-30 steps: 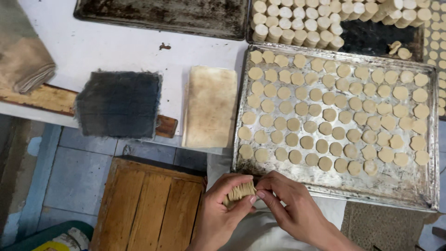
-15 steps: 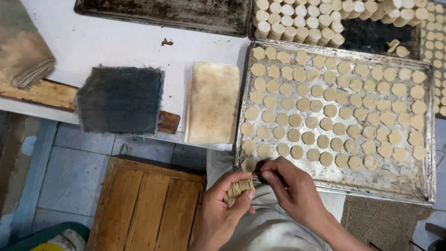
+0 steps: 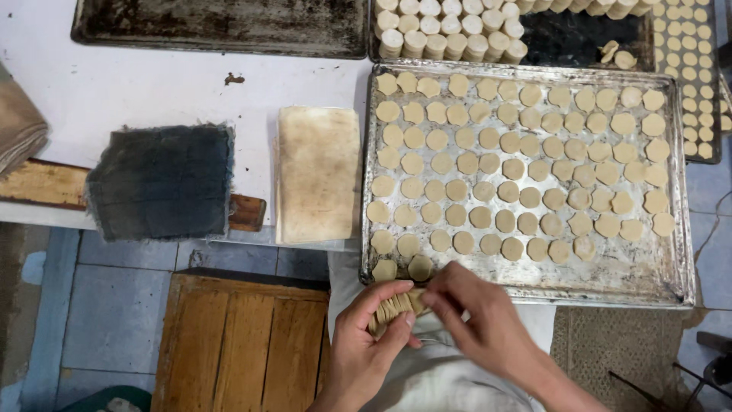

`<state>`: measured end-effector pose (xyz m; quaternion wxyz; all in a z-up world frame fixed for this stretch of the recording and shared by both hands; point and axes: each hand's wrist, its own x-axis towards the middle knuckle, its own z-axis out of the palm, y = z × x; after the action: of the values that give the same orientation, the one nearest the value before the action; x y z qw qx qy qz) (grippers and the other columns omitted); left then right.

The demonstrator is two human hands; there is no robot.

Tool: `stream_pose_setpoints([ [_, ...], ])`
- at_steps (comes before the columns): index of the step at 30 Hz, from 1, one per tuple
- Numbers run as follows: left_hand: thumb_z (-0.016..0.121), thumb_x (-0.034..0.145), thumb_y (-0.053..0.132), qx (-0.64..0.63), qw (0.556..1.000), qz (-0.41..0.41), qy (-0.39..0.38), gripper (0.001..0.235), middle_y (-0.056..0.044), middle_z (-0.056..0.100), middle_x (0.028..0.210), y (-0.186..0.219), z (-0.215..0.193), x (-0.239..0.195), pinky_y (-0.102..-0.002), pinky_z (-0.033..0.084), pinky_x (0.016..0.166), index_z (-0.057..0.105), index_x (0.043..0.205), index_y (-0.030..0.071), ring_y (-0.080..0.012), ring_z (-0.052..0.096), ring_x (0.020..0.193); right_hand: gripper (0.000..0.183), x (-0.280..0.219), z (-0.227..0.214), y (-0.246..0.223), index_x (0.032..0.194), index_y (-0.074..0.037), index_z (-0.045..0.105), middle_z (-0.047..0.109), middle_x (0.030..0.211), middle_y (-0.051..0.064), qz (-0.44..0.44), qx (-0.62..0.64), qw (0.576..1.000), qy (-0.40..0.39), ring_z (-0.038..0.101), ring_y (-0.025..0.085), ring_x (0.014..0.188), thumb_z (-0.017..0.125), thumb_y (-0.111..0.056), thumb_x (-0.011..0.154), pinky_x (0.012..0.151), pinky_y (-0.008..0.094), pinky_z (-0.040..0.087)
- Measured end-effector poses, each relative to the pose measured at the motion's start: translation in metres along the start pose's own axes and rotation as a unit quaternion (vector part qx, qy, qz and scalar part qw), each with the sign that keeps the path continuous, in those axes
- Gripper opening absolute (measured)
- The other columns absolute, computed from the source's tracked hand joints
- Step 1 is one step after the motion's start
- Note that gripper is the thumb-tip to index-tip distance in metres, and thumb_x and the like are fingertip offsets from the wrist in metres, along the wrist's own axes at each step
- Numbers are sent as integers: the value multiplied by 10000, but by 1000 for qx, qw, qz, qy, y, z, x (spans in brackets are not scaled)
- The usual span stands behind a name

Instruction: The person arranges small, round, beige dough pieces onto metal baking trays. They pick up the dough pieces from a stack and place them in neat rows on the tray, working alongside another person who is doing the same task.

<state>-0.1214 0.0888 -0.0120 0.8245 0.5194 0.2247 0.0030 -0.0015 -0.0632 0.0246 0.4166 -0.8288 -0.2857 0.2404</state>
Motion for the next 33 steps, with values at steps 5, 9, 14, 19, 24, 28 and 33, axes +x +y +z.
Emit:
stream_pose_setpoints([
  [5,643,942,-19,-19,999,-18,-28,329,-125,661,1248,1,10,4,-277,672,702,647,1272,-11,-139,707,1002,80,2,-11,14,925,-57,708,652,825,85,-5,-211,969,132,657,290,629,709,-132,897,529,395,502],
  [9,642,935,-13,23,990,-80,-111,343,-86,539,1520,5,20,7,-264,681,736,632,1277,-19,-169,724,944,89,-1,-16,22,936,-64,709,671,877,72,-32,-183,972,145,671,289,646,698,-140,891,538,391,519],
  [14,651,912,-31,41,990,-81,-105,371,-92,500,1566,9,28,7,-265,666,707,634,1282,-28,-141,702,1009,154,-13,-36,26,879,-78,730,686,790,56,83,-248,960,100,673,289,596,750,-231,874,518,418,500],
  [19,634,958,-19,7,994,2,-109,364,-141,611,1296,3,36,12,-273,680,750,624,1322,-38,-144,699,1047,204,-29,-40,24,886,-55,701,693,779,68,51,-40,998,22,666,238,601,775,-241,850,544,360,517],
  [24,640,939,-19,1,994,-27,-102,350,-90,663,1195,-7,44,17,-273,662,720,626,1288,-28,-135,710,1003,157,-37,-34,26,987,-50,705,709,826,57,94,19,994,57,685,189,691,715,-187,911,613,312,526],
  [28,640,956,-25,22,992,-61,-110,348,-127,705,1154,-10,48,21,-263,646,707,640,1304,-35,-142,699,911,126,-39,-40,34,1003,-39,676,697,910,71,25,89,994,57,713,200,763,672,-142,929,636,304,567],
  [33,632,926,-43,16,992,-30,-122,360,-69,589,1284,-9,54,23,-279,669,720,614,1286,-34,-129,698,1006,147,-34,-50,39,974,-94,711,684,845,84,144,-181,968,100,686,258,676,717,-210,884,585,381,518],
])
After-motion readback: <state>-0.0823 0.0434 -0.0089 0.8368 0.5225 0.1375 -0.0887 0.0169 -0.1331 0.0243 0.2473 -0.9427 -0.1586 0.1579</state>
